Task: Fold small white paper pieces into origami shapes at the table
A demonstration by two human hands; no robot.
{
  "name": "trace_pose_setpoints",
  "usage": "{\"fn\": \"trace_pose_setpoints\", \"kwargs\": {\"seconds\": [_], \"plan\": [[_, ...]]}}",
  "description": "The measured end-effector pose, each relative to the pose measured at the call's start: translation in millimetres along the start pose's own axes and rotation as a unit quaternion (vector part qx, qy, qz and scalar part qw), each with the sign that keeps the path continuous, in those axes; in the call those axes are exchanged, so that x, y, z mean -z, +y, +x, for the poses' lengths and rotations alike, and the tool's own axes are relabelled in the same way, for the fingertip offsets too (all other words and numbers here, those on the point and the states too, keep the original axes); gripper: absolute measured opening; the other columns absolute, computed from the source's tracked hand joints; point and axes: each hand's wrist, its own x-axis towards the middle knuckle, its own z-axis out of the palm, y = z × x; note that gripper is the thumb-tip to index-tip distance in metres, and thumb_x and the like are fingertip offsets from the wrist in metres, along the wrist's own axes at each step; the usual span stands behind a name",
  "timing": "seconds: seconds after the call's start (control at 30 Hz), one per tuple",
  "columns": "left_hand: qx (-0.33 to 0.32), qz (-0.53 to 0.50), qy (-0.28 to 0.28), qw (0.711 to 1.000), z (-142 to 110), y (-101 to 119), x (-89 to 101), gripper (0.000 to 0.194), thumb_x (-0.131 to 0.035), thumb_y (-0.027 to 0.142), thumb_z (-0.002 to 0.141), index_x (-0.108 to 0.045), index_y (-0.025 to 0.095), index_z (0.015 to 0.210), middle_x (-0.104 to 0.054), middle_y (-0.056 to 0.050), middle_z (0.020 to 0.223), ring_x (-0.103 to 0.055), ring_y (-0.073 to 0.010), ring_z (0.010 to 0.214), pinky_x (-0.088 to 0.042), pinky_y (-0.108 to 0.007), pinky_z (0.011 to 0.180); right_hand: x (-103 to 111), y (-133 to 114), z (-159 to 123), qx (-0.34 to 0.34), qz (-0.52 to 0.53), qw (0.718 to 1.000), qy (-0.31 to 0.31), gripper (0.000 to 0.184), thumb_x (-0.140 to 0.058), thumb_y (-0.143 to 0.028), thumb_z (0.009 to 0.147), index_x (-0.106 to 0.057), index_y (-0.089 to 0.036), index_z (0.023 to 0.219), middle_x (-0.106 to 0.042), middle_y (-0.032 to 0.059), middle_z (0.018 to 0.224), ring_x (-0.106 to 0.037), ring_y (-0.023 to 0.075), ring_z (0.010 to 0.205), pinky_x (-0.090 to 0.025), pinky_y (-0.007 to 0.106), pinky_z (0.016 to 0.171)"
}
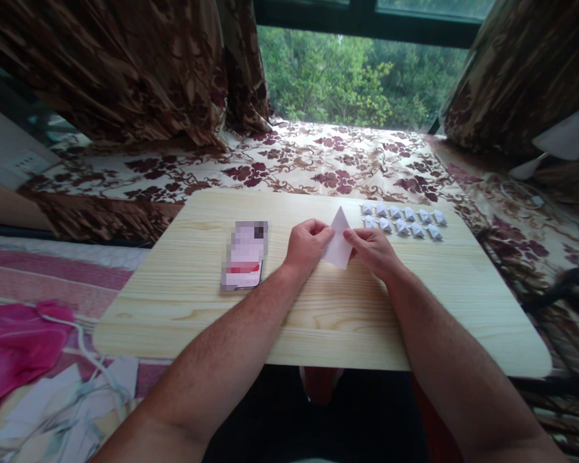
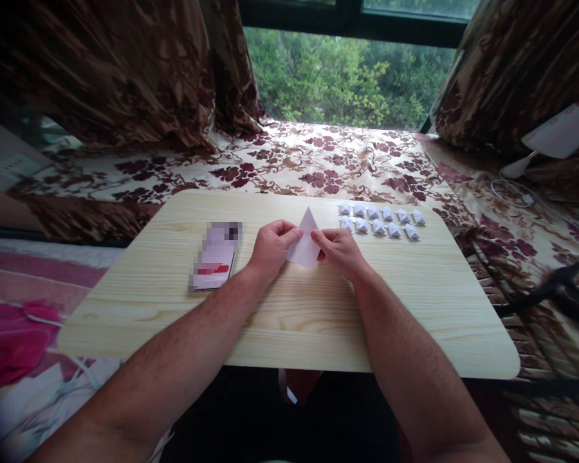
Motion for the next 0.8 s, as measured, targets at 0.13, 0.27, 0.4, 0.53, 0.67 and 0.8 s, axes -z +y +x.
{"fn": "trace_pose_setpoints", "kwargs": {"seconds": [0.13,0.27,0.4,0.53,0.67,0.8], "plan": [[0.007,-0.001,-0.003,1.0,-0.4,0.1,-1.0,0.022,-0.072,0.037,0.071,-0.065,0.016,0.069,-0.059,0.001,0.062,-0.049,-0.0112,0.057,-0.036,-0.024,0.053,0.0,1.6,0.4,0.003,0.01,1.0,0.007,0.054,-0.064,-0.069,0.078,-0.066,-0.016,0.064,-0.061,0.0022,0.057,-0.053,0.0127,0.049,-0.042,0.024,0.048],[0.013,-0.006,0.007,1.0,-0.1,-0.1,-1.3,0.022,-0.073,0.037,0.071,-0.065,0.016,0.07,-0.06,0.001,0.063,-0.049,-0.0111,0.057,-0.036,-0.024,0.053,-1.2,0.1,0.0,0.017,0.014,1.0,0.013,0.05,-0.064,-0.064,0.081,-0.066,-0.016,0.065,-0.06,0.0013,0.057,-0.052,0.0115,0.051,-0.041,0.023,0.049],[0.007,0.002,0.014,1.0,-0.1,0.4,-1.3,0.022,-0.073,0.036,0.071,-0.065,0.016,0.069,-0.059,0.001,0.062,-0.048,-0.0111,0.057,-0.035,-0.024,0.053,-2.4,-4.3,-1.0,0.024,0.006,0.999,0.038,0.049,-0.065,-0.061,0.081,-0.064,-0.016,0.064,-0.058,0.0005,0.054,-0.051,0.011,0.05,-0.04,0.022,0.047],[0.011,0.008,0.009,1.0,-0.2,0.8,-1.5,0.021,-0.073,0.036,0.07,-0.065,0.016,0.068,-0.057,0.002,0.061,-0.047,-0.0106,0.057,-0.035,-0.024,0.053,-2.2,-4.1,-1.1,0.02,0.002,0.999,0.045,0.05,-0.065,-0.061,0.08,-0.062,-0.016,0.061,-0.057,0.0007,0.052,-0.05,0.0108,0.047,-0.037,0.022,0.045],[0.025,-0.007,0.005,1.0,0.1,1.9,-1.3,0.021,-0.073,0.035,0.069,-0.064,0.016,0.066,-0.055,0.002,0.059,-0.045,-0.01,0.056,-0.035,-0.023,0.053,-1.6,-2.6,-0.9,0.019,-0.006,0.999,0.045,0.05,-0.064,-0.062,0.081,-0.062,-0.016,0.062,-0.057,0.0007,0.052,-0.05,0.0109,0.047,-0.036,0.022,0.044],[0.04,-0.07,-0.008,0.997,0.1,5.7,-1.4,0.026,-0.074,0.04,0.069,-0.066,0.016,0.073,-0.059,0.002,0.063,-0.049,-0.0107,0.057,-0.039,-0.023,0.054,-2.9,-7.0,-2.7,0.019,-0.008,1.0,0.023,0.051,-0.064,-0.064,0.079,-0.061,-0.017,0.061,-0.057,0.0007,0.053,-0.051,0.0113,0.049,-0.039,0.023,0.046]]}}
